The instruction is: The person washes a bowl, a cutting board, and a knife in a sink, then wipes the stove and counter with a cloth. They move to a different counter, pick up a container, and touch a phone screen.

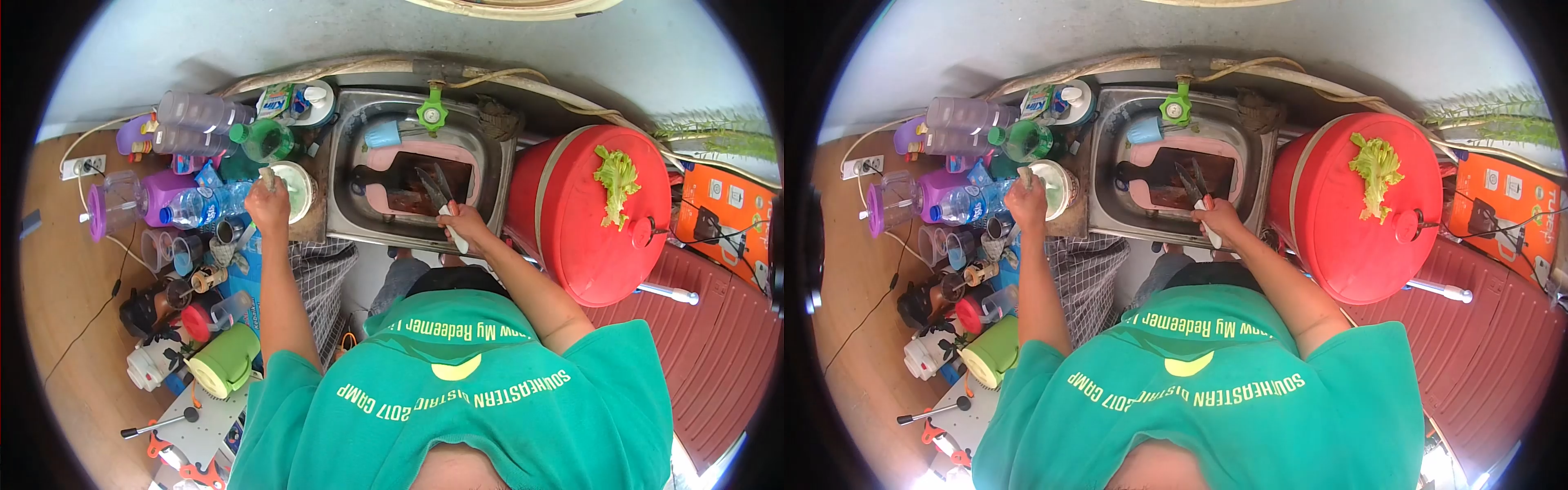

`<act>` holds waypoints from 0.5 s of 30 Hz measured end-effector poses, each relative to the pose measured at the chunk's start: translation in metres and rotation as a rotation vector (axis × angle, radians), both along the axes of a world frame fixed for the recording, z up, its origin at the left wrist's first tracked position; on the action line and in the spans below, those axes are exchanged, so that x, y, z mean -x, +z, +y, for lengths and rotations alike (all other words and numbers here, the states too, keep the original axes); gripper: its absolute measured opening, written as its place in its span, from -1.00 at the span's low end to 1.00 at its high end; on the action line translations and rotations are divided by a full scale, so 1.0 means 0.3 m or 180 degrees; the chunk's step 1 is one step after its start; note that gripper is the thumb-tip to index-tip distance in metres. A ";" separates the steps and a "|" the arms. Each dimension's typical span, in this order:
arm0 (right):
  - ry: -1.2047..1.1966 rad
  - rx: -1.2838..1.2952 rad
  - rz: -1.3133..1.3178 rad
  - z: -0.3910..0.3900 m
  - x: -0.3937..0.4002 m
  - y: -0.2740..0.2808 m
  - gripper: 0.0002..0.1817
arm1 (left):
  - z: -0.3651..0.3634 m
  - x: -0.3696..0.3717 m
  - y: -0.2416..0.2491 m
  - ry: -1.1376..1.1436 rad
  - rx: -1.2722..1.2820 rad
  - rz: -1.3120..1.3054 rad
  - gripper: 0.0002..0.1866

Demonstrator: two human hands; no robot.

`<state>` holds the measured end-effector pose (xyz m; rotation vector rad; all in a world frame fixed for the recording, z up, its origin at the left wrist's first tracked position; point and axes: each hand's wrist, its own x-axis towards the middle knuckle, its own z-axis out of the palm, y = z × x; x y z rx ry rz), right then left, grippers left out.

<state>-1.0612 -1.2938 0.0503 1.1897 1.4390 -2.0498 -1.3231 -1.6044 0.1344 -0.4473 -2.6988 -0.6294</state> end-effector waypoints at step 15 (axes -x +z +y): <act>-0.0301 0.0691 0.0504 0.045 0.035 0.105 -0.72 | 0.647 -0.459 -0.108 -0.1572 -0.1141 -0.1936 -0.79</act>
